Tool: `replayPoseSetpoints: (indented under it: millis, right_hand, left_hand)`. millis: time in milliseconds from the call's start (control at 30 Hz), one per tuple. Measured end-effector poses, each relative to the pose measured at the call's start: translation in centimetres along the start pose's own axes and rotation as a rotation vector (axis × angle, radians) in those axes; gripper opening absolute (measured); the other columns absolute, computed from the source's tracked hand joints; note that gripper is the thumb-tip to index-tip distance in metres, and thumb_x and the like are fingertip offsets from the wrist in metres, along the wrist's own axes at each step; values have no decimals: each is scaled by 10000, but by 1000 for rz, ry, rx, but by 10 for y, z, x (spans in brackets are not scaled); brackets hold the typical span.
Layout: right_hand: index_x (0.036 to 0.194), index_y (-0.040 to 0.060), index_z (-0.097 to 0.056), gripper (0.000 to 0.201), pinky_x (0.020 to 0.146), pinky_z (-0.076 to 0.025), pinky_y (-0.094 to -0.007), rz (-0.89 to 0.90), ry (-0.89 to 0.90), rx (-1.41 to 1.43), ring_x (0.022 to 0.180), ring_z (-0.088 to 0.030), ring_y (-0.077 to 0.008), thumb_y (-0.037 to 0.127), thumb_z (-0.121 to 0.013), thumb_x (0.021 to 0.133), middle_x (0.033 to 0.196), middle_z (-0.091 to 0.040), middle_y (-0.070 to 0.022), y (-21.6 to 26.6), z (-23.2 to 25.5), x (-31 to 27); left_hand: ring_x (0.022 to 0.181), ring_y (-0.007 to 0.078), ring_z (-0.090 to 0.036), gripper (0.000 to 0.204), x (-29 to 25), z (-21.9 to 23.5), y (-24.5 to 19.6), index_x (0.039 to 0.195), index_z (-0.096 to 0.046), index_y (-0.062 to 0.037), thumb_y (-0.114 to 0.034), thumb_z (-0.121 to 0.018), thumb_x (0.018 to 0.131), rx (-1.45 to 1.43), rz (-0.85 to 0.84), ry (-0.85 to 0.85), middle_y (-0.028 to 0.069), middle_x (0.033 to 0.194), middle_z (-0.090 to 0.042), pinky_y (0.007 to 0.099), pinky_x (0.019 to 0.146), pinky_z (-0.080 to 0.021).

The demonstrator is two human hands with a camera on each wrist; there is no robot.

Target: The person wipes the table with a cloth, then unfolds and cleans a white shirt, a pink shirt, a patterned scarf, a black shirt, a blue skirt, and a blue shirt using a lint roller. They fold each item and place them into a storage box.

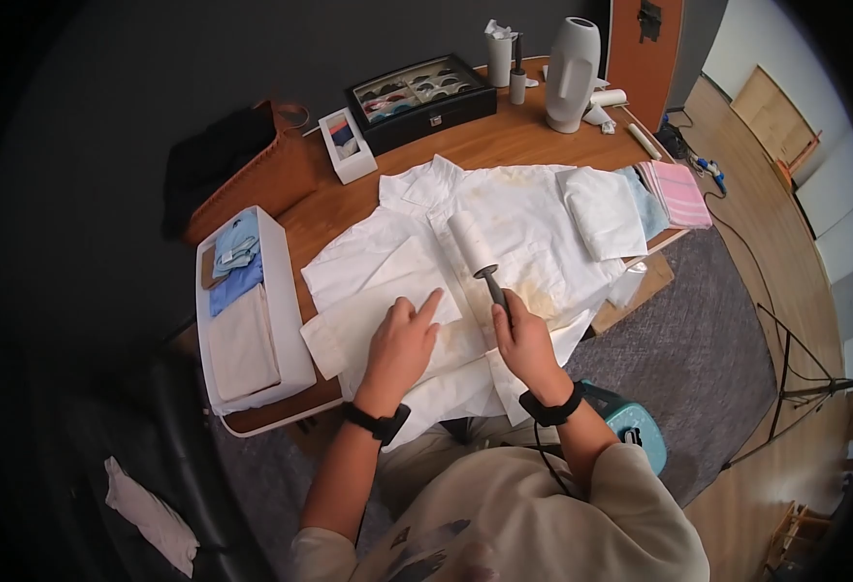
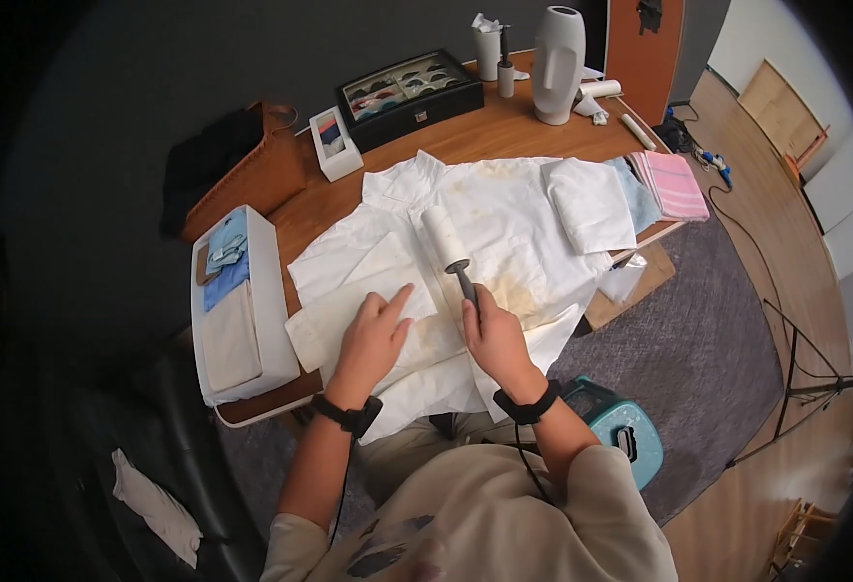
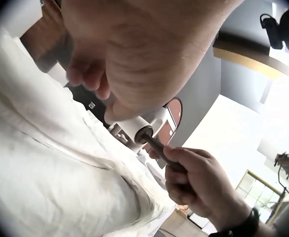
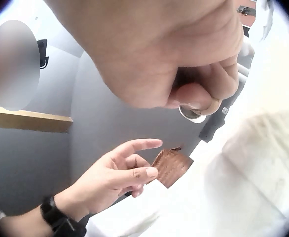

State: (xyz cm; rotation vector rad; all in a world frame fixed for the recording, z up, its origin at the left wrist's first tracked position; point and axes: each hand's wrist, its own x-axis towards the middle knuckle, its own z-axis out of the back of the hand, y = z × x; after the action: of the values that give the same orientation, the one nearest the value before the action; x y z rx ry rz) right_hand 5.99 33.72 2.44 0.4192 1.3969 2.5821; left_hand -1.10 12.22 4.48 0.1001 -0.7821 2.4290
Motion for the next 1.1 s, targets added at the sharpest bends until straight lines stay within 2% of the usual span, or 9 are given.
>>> replayPoseSetpoints:
  millis: [267, 500, 600, 700, 767, 900, 967, 1033, 1100]
  right_hand:
    - [1295, -10, -610, 284, 617, -518, -547, 28, -36, -43, 685, -692, -486, 198, -585, 1103, 745, -676, -272, -19, 16, -10]
    - [1295, -23, -607, 303, 638, -526, -549, 14, 23, -48, 699, -693, -487, 208, -570, 1103, 743, -681, -270, -18, -3, -9]
    - [1288, -33, -601, 306, 627, -523, -553, 38, 30, -58, 687, -690, -484, 206, -568, 1101, 722, -674, -265, -16, -8, -5]
    - [1275, -34, -587, 295, 612, -521, -563, 64, 52, -113, 670, -687, -483, 200, -571, 1095, 706, -671, -262, -20, -11, -4]
    - [1262, -28, -574, 283, 600, -524, -571, 98, 101, -131, 653, -685, -478, 195, -577, 1088, 705, -675, -262, -20, -16, -3]
    - [1248, -27, -564, 279, 594, -532, -570, 158, 115, -151, 643, -683, -474, 198, -582, 1084, 703, -676, -258, -7, -42, 2]
    - [1232, -34, -563, 281, 591, -543, -556, 233, 155, -158, 642, -685, -467, 201, -586, 1081, 715, -677, -260, 8, -54, 3]
    - [1207, -48, -560, 281, 581, -551, -546, 294, 142, -157, 641, -689, -457, 200, -586, 1079, 728, -685, -248, 19, -68, 5]
    - [1285, -30, -547, 315, 598, -551, -549, 345, 207, -166, 648, -689, -458, 214, -583, 1089, 748, -694, -245, 18, -90, 8]
  left_hand:
    - [965, 427, -672, 416, 33, -37, 17, 1182, -680, -57, -416, -773, 993, 61, 111, 236, 199, 1008, -633, 507, 838, -554]
    - [979, 474, -687, 306, 14, -50, 46, 1248, -631, -25, -183, -698, 995, -17, 90, 104, 282, 1074, -675, 531, 848, -569]
    - [971, 327, -720, 531, -11, 3, 47, 1480, -575, -56, 26, -557, 956, -303, 301, -212, 200, 1164, -714, 442, 836, -577]
    - [901, 119, -643, 545, -62, 56, 95, 1469, -604, -64, 90, -479, 961, -321, 167, -753, 85, 1236, -703, 270, 719, -529]
    - [845, 72, -607, 425, -100, 101, 110, 1411, -635, -51, 45, -502, 1019, -408, 504, -878, 68, 1208, -711, 218, 648, -479]
    - [770, 53, -589, 283, -177, 133, 161, 1364, -648, -25, -78, -564, 1099, -329, 566, -1007, 26, 1120, -726, 208, 594, -443]
    - [879, 93, -606, 352, -193, 139, 148, 1404, -609, -16, -6, -592, 1053, -367, 645, -998, 60, 1220, -697, 238, 683, -477]
    - [1049, 165, -598, 483, -198, 131, 130, 1457, -551, -11, 75, -605, 985, 117, 486, -1148, 111, 1368, -636, 299, 856, -498]
    - [1179, 260, -579, 525, -187, 118, 84, 1460, -522, 18, 113, -588, 947, 170, 386, -1000, 168, 1473, -584, 391, 1007, -469]
